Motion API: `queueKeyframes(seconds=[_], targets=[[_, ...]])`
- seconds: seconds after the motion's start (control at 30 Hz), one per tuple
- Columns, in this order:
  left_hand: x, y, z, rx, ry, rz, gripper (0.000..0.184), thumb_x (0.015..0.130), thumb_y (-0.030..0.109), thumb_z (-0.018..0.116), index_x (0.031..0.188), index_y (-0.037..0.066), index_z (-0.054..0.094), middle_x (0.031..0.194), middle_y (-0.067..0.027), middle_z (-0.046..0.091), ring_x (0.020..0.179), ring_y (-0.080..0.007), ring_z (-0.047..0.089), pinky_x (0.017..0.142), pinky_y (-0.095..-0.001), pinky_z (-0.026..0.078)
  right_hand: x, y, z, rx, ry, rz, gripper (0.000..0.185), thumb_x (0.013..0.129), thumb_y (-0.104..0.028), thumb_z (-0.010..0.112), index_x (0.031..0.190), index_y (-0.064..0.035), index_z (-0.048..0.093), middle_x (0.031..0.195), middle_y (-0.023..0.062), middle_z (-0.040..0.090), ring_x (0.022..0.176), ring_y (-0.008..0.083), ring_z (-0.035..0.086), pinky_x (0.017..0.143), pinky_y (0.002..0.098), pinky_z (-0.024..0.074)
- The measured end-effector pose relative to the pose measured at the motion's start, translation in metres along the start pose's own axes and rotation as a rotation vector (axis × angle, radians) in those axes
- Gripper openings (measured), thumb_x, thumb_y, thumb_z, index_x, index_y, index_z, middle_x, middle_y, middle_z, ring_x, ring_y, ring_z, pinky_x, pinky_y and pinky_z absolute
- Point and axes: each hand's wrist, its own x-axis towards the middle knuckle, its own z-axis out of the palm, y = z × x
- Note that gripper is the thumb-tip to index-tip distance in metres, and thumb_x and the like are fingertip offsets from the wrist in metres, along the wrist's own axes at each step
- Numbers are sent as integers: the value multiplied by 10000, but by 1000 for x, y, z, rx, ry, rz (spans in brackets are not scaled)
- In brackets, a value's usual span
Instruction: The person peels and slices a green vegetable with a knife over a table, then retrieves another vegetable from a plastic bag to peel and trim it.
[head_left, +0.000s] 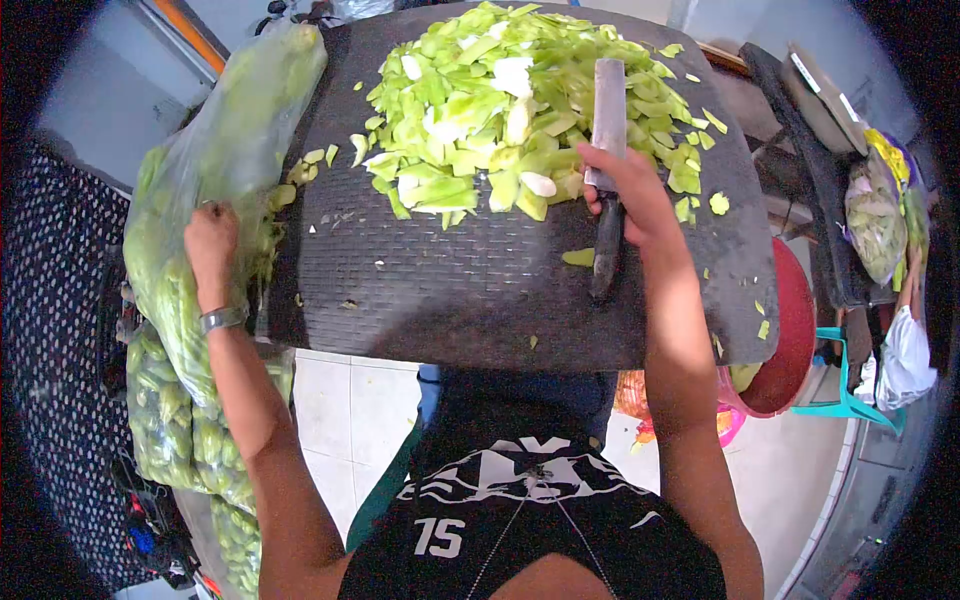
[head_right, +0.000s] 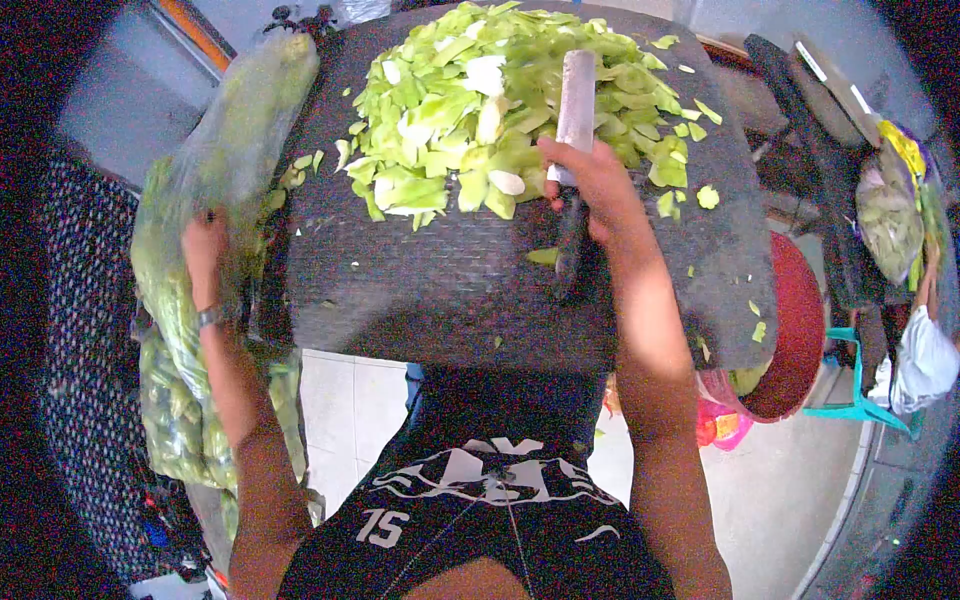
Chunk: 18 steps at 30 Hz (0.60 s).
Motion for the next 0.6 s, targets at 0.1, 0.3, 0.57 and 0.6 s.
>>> queueKeyframes(seconds=[0.1,0.3,0.57,0.6], targets=[[-11,22,-34,-79,91,-96,373,906,329,631,1055,-10,672,997,-305,686,988,-484,647,854,-511,516,2,1,-2,-17,8,33,285,908,-307,756,917,-73,592,698,-8,589,526,93,565,447,242,439],[-15,1,10,140,359,142,446,888,252,688,1220,-24,578,1104,-326,636,1038,-504,616,880,-521,513,1,2,-5,18,-26,16,284,916,-304,748,927,-71,586,700,-7,588,532,93,567,446,244,439],[-69,53,7,-161,-205,328,264,871,150,658,1100,27,702,975,-248,717,951,-422,695,851,-475,539,-4,-5,2,10,-15,43,286,918,-293,748,939,-66,577,746,10,603,535,98,573,443,252,446],[-68,47,8,-135,-248,381,245,868,130,647,1084,39,717,953,-243,720,939,-416,702,844,-462,545,-5,-5,4,4,-4,45,285,917,-292,749,941,-66,576,749,12,604,536,99,574,441,252,446]])
